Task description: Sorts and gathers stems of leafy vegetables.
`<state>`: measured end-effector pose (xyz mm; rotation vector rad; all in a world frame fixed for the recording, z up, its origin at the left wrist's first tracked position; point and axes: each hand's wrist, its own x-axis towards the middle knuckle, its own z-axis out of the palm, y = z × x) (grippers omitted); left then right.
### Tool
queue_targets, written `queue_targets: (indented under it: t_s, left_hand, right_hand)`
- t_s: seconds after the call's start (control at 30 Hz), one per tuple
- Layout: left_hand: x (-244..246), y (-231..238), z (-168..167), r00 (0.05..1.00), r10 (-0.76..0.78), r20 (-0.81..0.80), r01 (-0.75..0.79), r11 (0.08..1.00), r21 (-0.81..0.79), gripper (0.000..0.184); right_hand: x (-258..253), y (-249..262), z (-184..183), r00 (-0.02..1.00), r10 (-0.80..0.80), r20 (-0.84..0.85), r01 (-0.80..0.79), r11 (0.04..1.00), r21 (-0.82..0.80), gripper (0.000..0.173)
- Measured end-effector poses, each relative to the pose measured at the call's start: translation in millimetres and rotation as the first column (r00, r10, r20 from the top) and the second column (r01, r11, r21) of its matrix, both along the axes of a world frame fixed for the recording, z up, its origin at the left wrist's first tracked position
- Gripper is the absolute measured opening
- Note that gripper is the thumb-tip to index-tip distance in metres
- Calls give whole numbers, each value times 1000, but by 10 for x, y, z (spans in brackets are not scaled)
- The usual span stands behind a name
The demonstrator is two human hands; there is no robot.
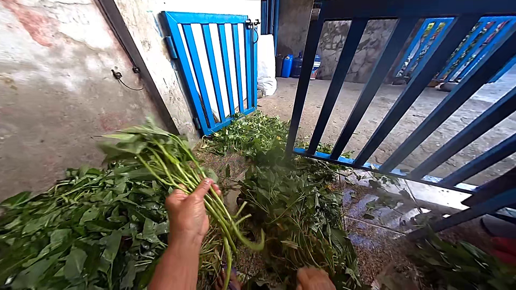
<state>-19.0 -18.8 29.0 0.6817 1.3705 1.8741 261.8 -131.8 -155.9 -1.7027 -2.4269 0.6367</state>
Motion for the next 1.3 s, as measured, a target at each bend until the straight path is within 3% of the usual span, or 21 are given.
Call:
queue_targets:
  t_s: [0.03, 0.07, 0.1, 0.17, 0.3, 0.43, 0.5, 0.53, 0.6, 0.67, 0.7, 0.77, 0.83, 0.87, 0.93, 1.0, 1.07, 1.17, 1.3]
  left_hand:
    - [-27, -3, 7, 999, 46, -10, -46, 999, 30, 13]
    - [-48, 2, 5, 996, 93, -5, -93, 994, 56, 13]
    - [-61, 6, -3, 991, 131, 10, -131, 989, 66, 15]
    - [-63, 10, -21, 985, 143, 94, -149, 988, 52, 21]
    - [-16, 23, -39, 960, 23, 278, -22, 1000, -5, 19]
    - [44, 27, -44, 958, -61, 281, 67, 998, -12, 13]
    - [51, 16, -36, 964, -69, 258, 75, 997, -16, 13]
    - [50, 9, -26, 966, -67, 250, 73, 997, -17, 13]
    - [31, 7, -21, 969, -65, 239, 70, 997, -16, 14]
    - [5, 10, -25, 973, -65, 223, 71, 997, -21, 14]
    - [-1, 13, -22, 974, -64, 217, 70, 997, -22, 14]
    - [-4, 32, -12, 975, -62, 215, 69, 997, -28, 15]
    - [5, 46, -7, 975, -52, 214, 64, 997, -48, 18]
    - [15, 49, -7, 977, -46, 206, 59, 997, -59, 20]
    - [28, 57, -8, 983, -59, 175, 72, 995, -69, 20]
    - [61, 60, -4, 984, -97, 151, 112, 989, -94, 20]
    - [133, 46, -17, 982, -137, 128, 156, 976, -149, 20]
    - [249, 54, -89, 966, -241, 97, 256, 943, -213, 21]
    - [427, 53, -246, 929, -361, 83, 369, 886, -280, 21]
  right_hand:
    - [104, -14, -52, 991, 58, 118, -19, 950, -313, 37]
    - [190, 6, -151, 971, 130, 199, -13, 864, -503, 43]
    - [248, 28, -238, 962, 151, 230, 7, 823, -568, 46]
    - [273, 153, -250, 984, 31, 177, 61, 867, -495, 44]
    - [174, 655, -329, 959, -273, 79, 285, 915, -286, 33]
    - [-34, 1108, -494, 886, -445, -132, 388, 866, -315, 34]
    - [-214, 1332, -570, 732, -584, -351, 410, 789, -457, 36]
    - [-323, 1432, -567, 566, -704, -428, 413, 692, -592, 35]
    - [-477, 1625, -565, 247, -897, -366, 388, 438, -811, 33]
    - [-580, 1777, -668, 107, -971, -212, 349, 236, -907, 29]
    - [-624, 1832, -753, 43, -984, -170, 307, 175, -936, 31]
    - [-697, 1906, -910, -105, -981, -166, 218, 140, -966, 31]
    - [-746, 1913, -948, -221, -954, -204, 215, 157, -964, 23]
    - [-759, 1897, -907, -225, -944, -242, 253, 183, -950, 21]
    - [-776, 1799, -715, -93, -906, -414, 395, 348, -850, 23]
    - [-734, 1637, -541, 168, -775, -609, 519, 594, -614, 25]
    - [-659, 1478, -425, 349, -656, -669, 521, 729, -443, 24]
    - [-631, 1239, -108, 447, -512, -734, 436, 841, -321, 22]
    - [-772, 905, 249, 435, -280, -856, 383, 918, -106, 20]
